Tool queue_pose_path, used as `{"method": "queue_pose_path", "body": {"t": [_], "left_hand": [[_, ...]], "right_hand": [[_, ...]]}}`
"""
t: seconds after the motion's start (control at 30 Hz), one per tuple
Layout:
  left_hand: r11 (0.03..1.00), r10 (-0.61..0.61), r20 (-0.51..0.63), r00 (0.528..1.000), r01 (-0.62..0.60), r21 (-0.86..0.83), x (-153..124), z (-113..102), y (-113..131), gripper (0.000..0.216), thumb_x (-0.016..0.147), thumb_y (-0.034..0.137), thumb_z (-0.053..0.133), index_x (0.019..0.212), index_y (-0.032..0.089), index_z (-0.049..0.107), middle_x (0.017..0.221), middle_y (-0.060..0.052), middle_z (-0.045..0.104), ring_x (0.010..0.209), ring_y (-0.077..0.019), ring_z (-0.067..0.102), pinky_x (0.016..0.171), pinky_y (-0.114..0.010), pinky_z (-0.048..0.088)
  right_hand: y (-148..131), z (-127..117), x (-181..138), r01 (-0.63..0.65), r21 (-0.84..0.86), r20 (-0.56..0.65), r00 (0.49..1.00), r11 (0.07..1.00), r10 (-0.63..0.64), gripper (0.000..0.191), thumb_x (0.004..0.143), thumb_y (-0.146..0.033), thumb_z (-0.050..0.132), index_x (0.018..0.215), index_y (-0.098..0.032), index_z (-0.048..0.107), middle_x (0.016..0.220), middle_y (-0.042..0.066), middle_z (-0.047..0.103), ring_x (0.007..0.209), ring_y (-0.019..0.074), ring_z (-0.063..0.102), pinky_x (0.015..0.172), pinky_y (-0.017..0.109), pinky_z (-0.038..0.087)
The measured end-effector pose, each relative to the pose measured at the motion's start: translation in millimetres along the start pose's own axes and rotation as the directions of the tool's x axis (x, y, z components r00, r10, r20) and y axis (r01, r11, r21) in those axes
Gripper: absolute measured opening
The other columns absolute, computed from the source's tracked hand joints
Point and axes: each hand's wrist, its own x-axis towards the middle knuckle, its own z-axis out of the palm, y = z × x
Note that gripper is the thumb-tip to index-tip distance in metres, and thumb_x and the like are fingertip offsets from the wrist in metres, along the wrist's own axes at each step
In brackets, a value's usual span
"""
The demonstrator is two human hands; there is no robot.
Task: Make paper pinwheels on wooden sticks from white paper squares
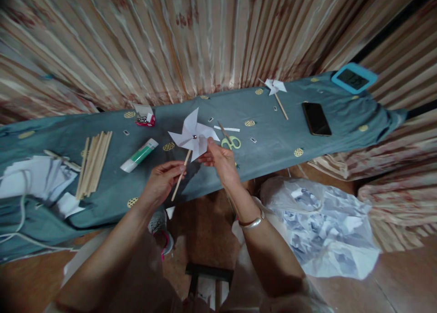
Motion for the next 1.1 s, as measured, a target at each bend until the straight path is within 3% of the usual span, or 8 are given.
{"method": "queue_pose_path", "body": {"t": [0.2,0.33,0.4,0.5,0.6,0.83,1.1], "left_hand": [[0.997,-0.034,0.006,0.999,0.035,-0.067,-3,-1,10,0.034,0.043,0.027,0.091,0.069,0.014,0.074,0.061,0.001,0.067,0.056,-0.0079,0.059,0.058,-0.020,0.047],[0.993,-0.074,0.032,0.997,0.076,-0.091,-5,0,11,0.036,0.041,0.027,0.092,0.068,0.013,0.074,0.059,0.001,0.066,0.055,-0.0075,0.059,0.055,-0.018,0.047],[0.991,-0.095,0.049,0.994,0.099,-0.093,-6,1,9,0.037,0.039,0.027,0.093,0.068,0.013,0.074,0.058,0.001,0.066,0.053,-0.0073,0.059,0.054,-0.017,0.047],[0.989,-0.112,0.071,0.991,0.118,-0.093,-6,3,6,0.037,0.039,0.028,0.093,0.067,0.013,0.074,0.059,0.001,0.067,0.053,-0.0073,0.060,0.054,-0.017,0.048],[0.990,-0.106,0.072,0.992,0.112,-0.089,-5,4,3,0.036,0.040,0.028,0.093,0.067,0.013,0.075,0.058,0.001,0.067,0.053,-0.0074,0.060,0.055,-0.017,0.048],[0.996,-0.057,0.038,0.998,0.059,-0.063,-2,4,0,0.034,0.040,0.028,0.092,0.066,0.015,0.076,0.057,0.001,0.068,0.052,-0.0074,0.060,0.054,-0.017,0.048],[0.998,-0.023,0.002,1.000,0.023,-0.058,1,4,-2,0.033,0.040,0.029,0.091,0.065,0.015,0.076,0.056,-0.001,0.068,0.053,-0.0084,0.060,0.055,-0.018,0.048]], "right_hand": [[-6,-22,7,0.044,-0.074,-0.090,0.995,0.996,-0.051,0.056,0.069,-0.074,0.066,0.073,-0.018,0.072,0.073,0.009,0.075,0.062,0.0156,0.067,0.056,0.026,0.051],[-8,-34,18,0.240,-0.152,-0.183,0.946,0.959,-0.266,0.047,0.074,-0.066,0.067,0.080,-0.020,0.073,0.082,0.006,0.075,0.073,0.0145,0.068,0.064,0.026,0.053],[-9,-35,22,0.295,-0.114,-0.157,0.938,0.949,-0.311,0.040,0.072,-0.060,0.072,0.086,-0.023,0.073,0.091,0.004,0.076,0.083,0.0151,0.069,0.072,0.026,0.054],[-11,-29,24,0.184,0.052,0.010,0.983,0.981,-0.185,0.042,0.067,-0.058,0.078,0.093,-0.025,0.072,0.094,0.003,0.076,0.078,0.0158,0.071,0.071,0.027,0.057],[-13,-22,23,0.077,0.124,0.133,0.987,0.989,-0.093,0.044,0.060,-0.057,0.084,0.087,-0.024,0.071,0.079,0.001,0.076,0.060,0.0134,0.068,0.057,0.024,0.057],[-14,-16,19,0.047,0.129,0.181,0.981,0.991,-0.070,0.047,0.052,-0.047,0.091,0.085,-0.020,0.073,0.066,-0.003,0.072,0.050,0.0077,0.062,0.050,0.019,0.057],[-12,-16,16,0.036,0.142,0.207,0.976,0.989,-0.065,0.042,0.057,-0.047,0.090,0.084,-0.020,0.073,0.069,-0.003,0.071,0.051,0.0075,0.063,0.049,0.018,0.057]]}}
